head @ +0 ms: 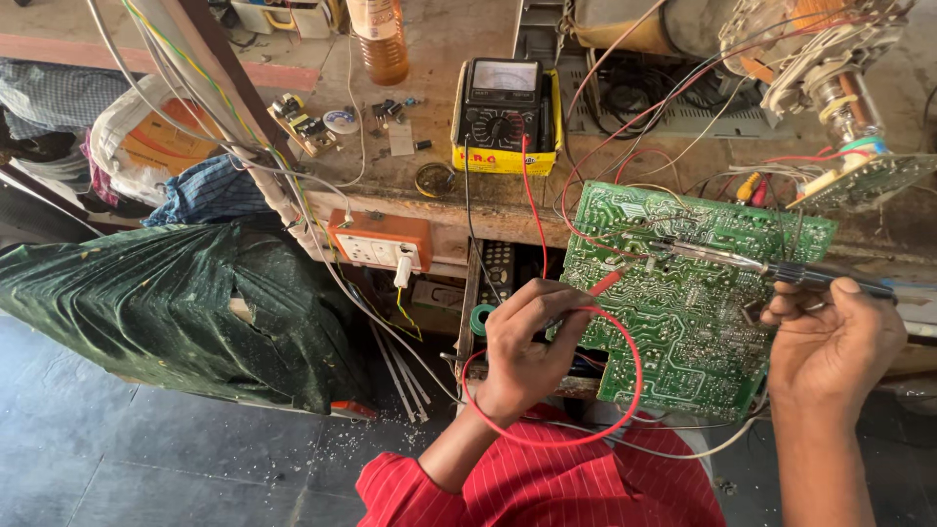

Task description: The person solders components on a green circuit board at a cluttered workbench, holding a soldering iron in one hand and solder wire in the other. They periodically set the iron down to touch the board with multimeter test probes, then resume soldering and repositioning the board.

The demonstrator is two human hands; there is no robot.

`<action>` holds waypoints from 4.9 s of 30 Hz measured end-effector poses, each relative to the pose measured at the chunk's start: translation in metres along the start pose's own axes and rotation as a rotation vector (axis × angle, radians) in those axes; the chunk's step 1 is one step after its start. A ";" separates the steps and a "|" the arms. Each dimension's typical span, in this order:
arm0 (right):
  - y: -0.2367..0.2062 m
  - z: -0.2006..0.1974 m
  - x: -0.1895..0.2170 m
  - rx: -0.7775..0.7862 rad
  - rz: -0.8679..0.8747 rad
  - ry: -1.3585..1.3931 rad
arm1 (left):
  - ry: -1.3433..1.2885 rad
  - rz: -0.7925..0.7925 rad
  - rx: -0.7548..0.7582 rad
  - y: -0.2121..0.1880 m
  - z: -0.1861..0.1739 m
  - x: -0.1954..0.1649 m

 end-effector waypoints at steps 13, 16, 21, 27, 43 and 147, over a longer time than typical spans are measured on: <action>0.002 0.004 0.002 -0.050 0.022 -0.010 | 0.092 0.044 -0.083 0.008 0.020 0.007; 0.002 0.006 0.003 -0.062 0.019 -0.015 | 0.143 0.088 -0.056 0.010 0.021 0.007; 0.001 0.012 0.008 -0.062 0.023 -0.011 | 0.144 0.074 -0.028 0.010 0.023 0.007; -0.002 0.016 0.012 -0.047 -0.001 -0.046 | 0.107 0.054 -0.019 0.011 0.023 0.007; 0.000 0.014 0.011 -0.059 -0.001 -0.047 | 0.118 0.046 -0.023 0.008 0.026 0.013; -0.006 0.031 0.030 -0.055 -0.021 -0.086 | 0.363 0.291 0.347 0.010 0.034 0.020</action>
Point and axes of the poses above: each hand's wrist, its own y-axis towards the middle knuckle, its own z-axis out of the palm, x = y × z, the point moved 4 cm from there along y, towards the middle knuckle, and after that the axes turned 2 degrees about -x, right-handed, at the moved point
